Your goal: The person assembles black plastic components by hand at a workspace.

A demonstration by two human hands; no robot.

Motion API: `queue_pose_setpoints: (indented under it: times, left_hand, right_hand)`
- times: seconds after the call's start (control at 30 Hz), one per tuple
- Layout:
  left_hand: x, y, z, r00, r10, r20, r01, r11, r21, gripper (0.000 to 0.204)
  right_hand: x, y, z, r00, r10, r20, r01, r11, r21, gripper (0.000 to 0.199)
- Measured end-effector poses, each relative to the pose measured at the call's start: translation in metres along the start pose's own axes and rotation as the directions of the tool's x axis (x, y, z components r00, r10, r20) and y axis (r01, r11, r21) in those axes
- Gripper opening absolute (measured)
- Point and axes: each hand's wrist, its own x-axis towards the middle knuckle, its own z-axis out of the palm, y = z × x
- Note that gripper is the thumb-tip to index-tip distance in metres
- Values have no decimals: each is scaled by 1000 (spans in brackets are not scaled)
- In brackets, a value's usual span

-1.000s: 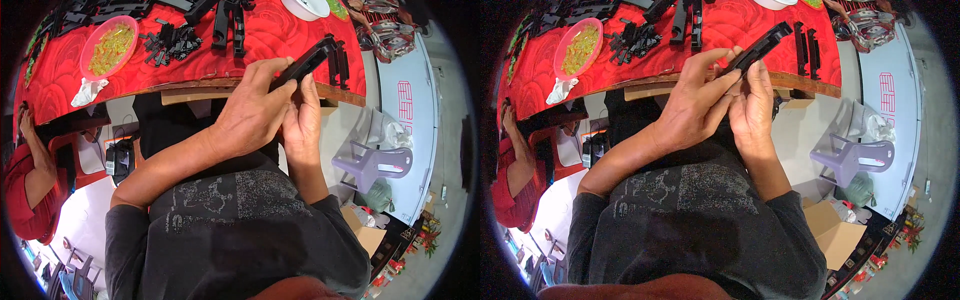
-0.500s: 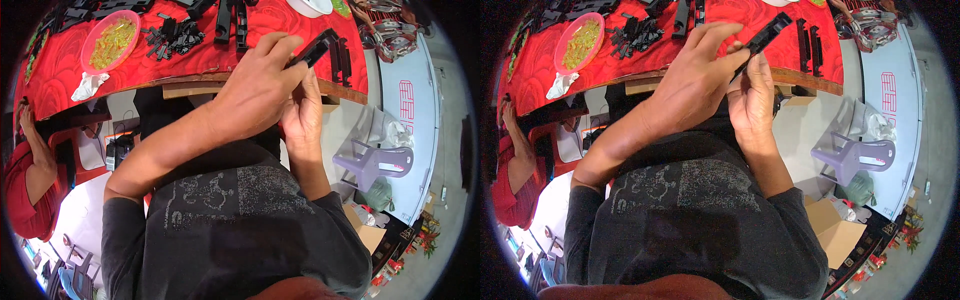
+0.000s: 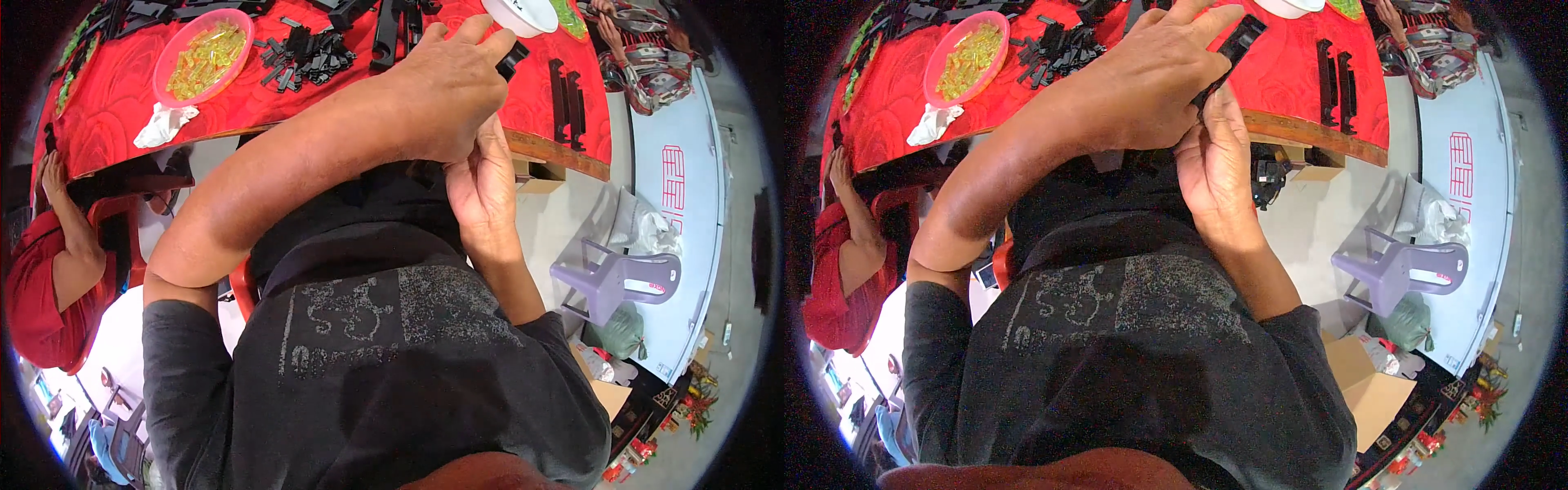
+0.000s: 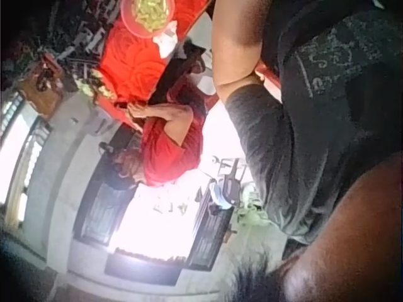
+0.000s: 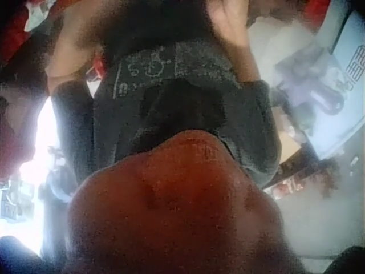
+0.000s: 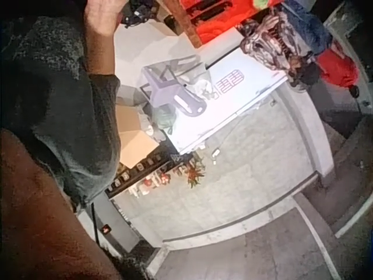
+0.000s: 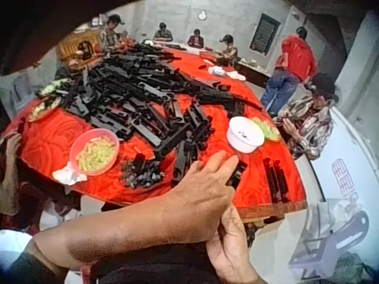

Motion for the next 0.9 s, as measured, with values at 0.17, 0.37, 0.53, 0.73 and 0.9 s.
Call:
queue_pose_setpoints:
  times: [0.17, 0.37, 0.53, 0.73, 0.9]
  left_hand:
    - [-1, 1, 1, 997, -55, 59, 50, 995, 87, 31]
    - [-7, -9, 6, 996, -27, 85, 25, 999, 27, 25]
    - [-8, -14, 3, 989, -45, 139, 45, 999, 3, 23]
    - [-15, -11, 9, 986, -153, -60, 145, 982, -119, 22]
    - [-15, -14, 8, 990, -139, -17, 135, 981, -140, 24]
  right_hand:
    - [2, 4, 4, 999, 14, 37, -13, 1000, -24, 46]
    - [4, 8, 2, 997, 29, 70, -29, 1000, -4, 48]
    - [3, 9, 8, 996, 26, 89, -24, 1000, -18, 47]
    - [4, 11, 4, 997, 64, 35, -64, 998, -2, 46]
    - [4, 12, 0, 997, 75, 30, -76, 996, 42, 45]
